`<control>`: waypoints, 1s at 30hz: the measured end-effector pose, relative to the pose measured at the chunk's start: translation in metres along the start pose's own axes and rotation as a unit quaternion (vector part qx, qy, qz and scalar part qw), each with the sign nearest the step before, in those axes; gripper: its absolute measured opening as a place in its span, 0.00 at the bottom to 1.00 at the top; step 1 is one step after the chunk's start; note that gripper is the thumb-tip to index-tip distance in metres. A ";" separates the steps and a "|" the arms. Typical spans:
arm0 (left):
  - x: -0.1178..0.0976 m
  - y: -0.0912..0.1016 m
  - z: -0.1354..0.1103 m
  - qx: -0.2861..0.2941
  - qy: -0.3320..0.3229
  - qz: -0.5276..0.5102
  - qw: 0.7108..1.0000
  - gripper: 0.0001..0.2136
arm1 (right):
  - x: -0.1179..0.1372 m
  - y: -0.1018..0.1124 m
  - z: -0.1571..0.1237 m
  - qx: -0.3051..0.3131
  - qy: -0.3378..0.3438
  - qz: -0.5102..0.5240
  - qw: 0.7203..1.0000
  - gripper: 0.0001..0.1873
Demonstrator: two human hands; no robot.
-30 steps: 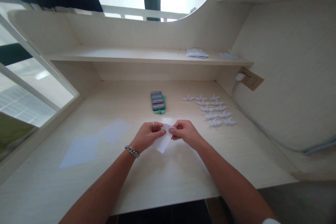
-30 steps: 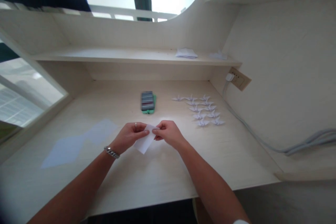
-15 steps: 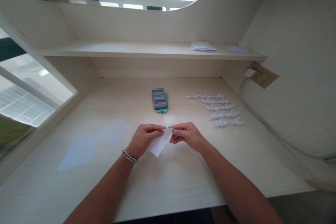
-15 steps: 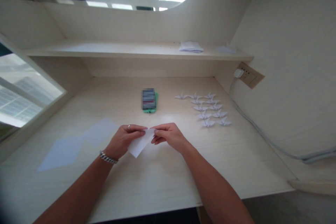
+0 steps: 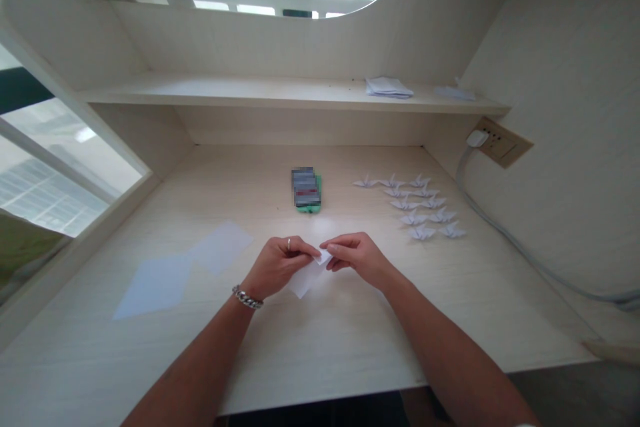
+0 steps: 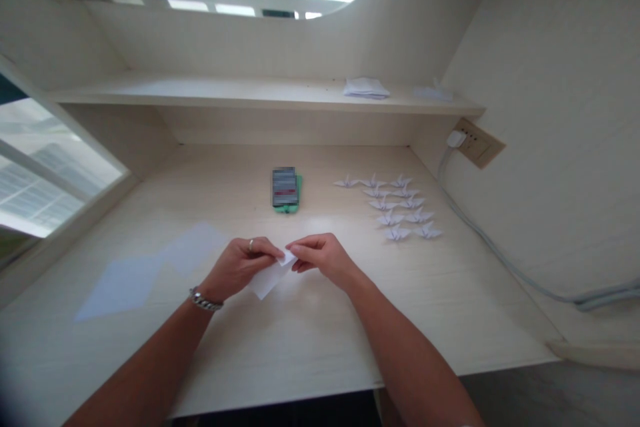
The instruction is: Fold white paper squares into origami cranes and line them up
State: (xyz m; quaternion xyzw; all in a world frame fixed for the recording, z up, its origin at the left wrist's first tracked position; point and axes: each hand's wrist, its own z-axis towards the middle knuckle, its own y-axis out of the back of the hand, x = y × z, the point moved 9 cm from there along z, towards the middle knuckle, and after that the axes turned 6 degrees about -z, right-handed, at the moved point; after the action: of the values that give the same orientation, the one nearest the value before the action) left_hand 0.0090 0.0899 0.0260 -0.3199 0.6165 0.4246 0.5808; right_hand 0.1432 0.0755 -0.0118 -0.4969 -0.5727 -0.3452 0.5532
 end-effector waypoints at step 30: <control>0.013 0.001 0.001 -0.008 0.044 0.054 0.998 0.10 | -0.010 -0.005 0.000 -0.025 -0.034 -0.067 0.997 0.22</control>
State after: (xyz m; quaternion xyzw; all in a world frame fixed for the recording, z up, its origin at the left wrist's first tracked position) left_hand 0.0066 0.0929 0.0131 -0.3096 0.6543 0.4455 0.5268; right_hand 0.1373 0.0721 -0.0203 -0.4822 -0.6144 -0.3788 0.4964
